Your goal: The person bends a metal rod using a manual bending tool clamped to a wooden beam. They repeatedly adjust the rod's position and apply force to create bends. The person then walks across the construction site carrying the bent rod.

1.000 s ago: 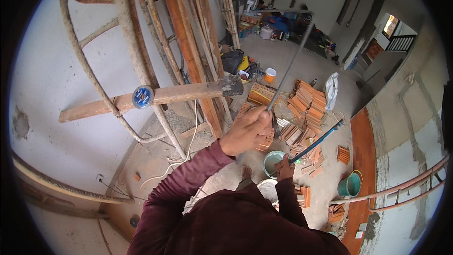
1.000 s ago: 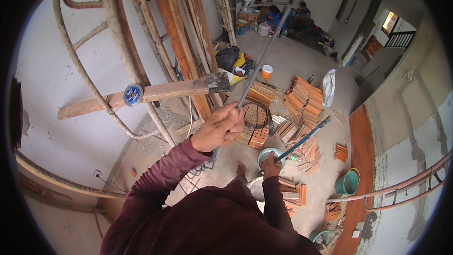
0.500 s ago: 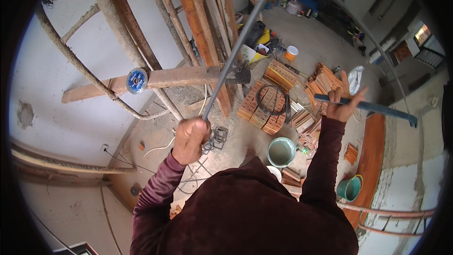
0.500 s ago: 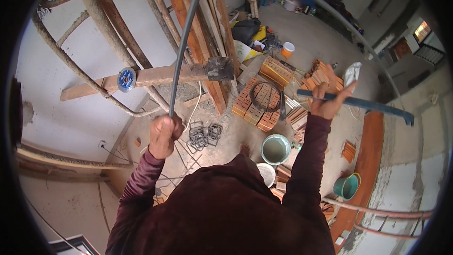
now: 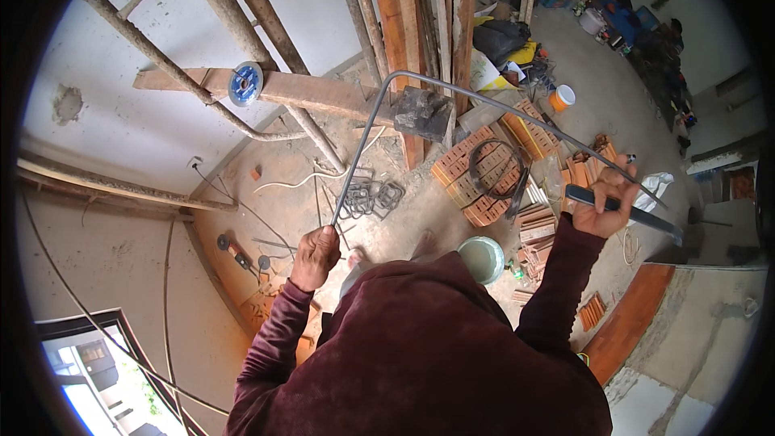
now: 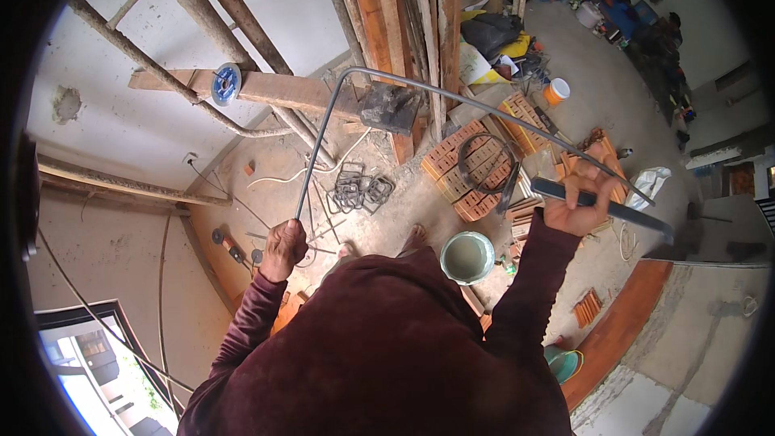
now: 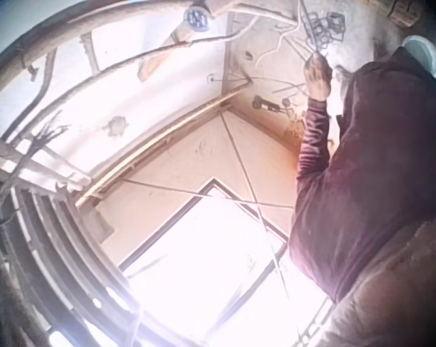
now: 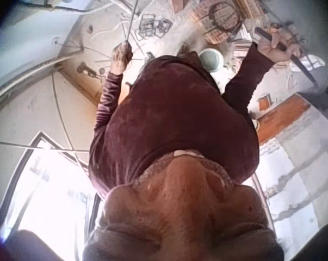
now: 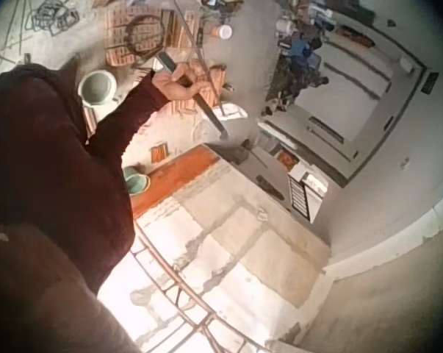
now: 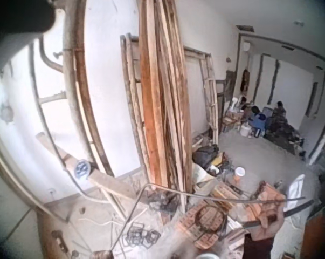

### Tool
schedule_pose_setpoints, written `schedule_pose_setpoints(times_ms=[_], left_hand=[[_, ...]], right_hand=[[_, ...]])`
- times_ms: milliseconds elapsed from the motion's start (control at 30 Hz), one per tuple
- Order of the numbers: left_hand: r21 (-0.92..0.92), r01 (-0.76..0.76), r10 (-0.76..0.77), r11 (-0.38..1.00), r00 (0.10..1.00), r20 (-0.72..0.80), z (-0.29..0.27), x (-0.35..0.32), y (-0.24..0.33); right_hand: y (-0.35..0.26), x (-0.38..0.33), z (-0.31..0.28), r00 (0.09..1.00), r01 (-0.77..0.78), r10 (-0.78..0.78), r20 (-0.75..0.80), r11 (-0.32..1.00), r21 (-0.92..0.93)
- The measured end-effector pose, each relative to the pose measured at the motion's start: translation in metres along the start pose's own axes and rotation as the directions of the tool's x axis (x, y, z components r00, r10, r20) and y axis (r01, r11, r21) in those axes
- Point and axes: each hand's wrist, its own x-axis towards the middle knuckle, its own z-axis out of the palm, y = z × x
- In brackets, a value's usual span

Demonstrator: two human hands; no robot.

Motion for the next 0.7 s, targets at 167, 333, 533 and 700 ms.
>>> schedule_pose_setpoints(times_ms=[167, 333, 533, 700], left_hand=[[0.262, -0.072, 0.085, 0.963, 0.996, -0.041, -0.027, 0.030, -0.012], [0.317, -0.073, 0.073, 0.946, 0.997, 0.014, -0.047, 0.051, -0.022], [0.215, -0.027, 0.010, 0.976, 0.997, 0.081, -0.052, 0.051, -0.030], [0.288, -0.059, 0.040, 0.956, 0.997, 0.071, -0.050, 0.050, -0.036]], right_hand=[[0.035, -0.022, -0.030, 0.975, -0.058, 0.102, -0.196, 0.975, 0.215], [0.056, -0.040, -0.054, 0.943, -0.082, 0.113, -0.313, 0.991, 0.110], [0.048, -0.068, -0.061, 0.909, -0.124, 0.139, -0.393, 0.990, 0.065], [0.046, -0.091, -0.068, 0.856, -0.122, 0.155, -0.494, 0.988, 0.098]])
